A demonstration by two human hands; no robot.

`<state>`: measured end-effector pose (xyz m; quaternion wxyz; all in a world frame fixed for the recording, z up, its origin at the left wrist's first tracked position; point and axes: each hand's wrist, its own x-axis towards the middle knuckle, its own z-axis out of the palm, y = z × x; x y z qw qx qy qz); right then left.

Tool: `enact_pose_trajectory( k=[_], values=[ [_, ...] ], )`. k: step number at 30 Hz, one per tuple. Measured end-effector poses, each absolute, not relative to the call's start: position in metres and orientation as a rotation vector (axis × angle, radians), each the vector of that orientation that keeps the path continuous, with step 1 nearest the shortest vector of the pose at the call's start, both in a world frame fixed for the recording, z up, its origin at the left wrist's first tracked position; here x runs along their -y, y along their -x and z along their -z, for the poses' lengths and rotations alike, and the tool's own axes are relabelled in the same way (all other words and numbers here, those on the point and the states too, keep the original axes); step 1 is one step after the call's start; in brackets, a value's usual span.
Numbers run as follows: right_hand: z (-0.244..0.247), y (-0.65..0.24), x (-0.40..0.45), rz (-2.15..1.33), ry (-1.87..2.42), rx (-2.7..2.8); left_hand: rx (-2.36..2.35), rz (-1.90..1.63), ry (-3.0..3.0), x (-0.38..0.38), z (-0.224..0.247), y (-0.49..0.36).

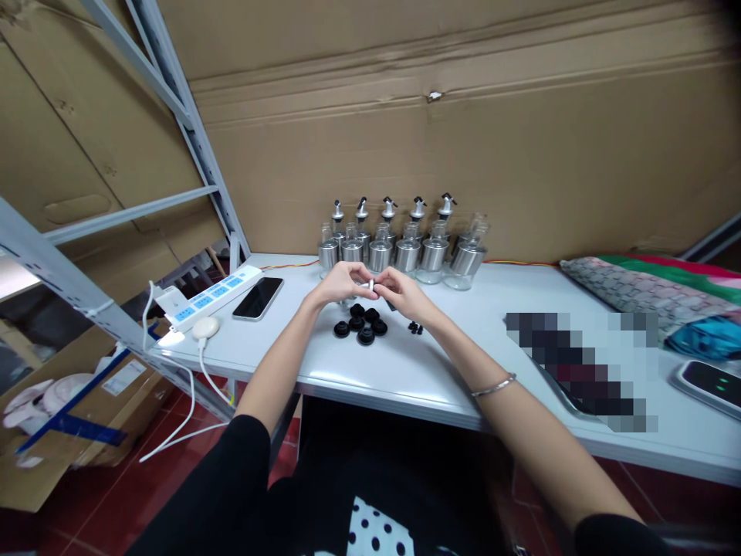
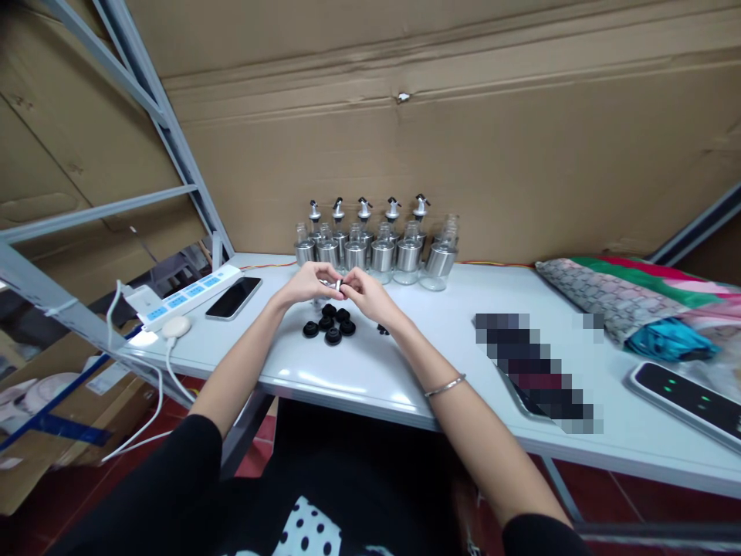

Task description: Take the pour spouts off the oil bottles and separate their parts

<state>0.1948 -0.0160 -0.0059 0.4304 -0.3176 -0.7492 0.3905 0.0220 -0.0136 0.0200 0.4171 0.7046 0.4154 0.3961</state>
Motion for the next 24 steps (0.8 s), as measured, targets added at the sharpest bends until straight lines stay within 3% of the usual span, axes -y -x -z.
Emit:
enact_pose_trajectory(
  k=[5, 14, 24],
  values=[
    [0.004, -0.191, 0.019, -0.87, 0.772, 1.886, -1.033, -0.99, -1.694, 0.015, -0.024, -0.018],
    [0.001, -0.187, 0.023, -0.303, 0.737, 2.035, -0.952, -0.927, -1.675, 0.016, -0.029, -0.006],
    [0.002, -0.192, 0.023, -0.122, 0.539, 2.153, -0.873, -0.863, -1.603, 0.009, -0.017, -0.007]
  ],
)
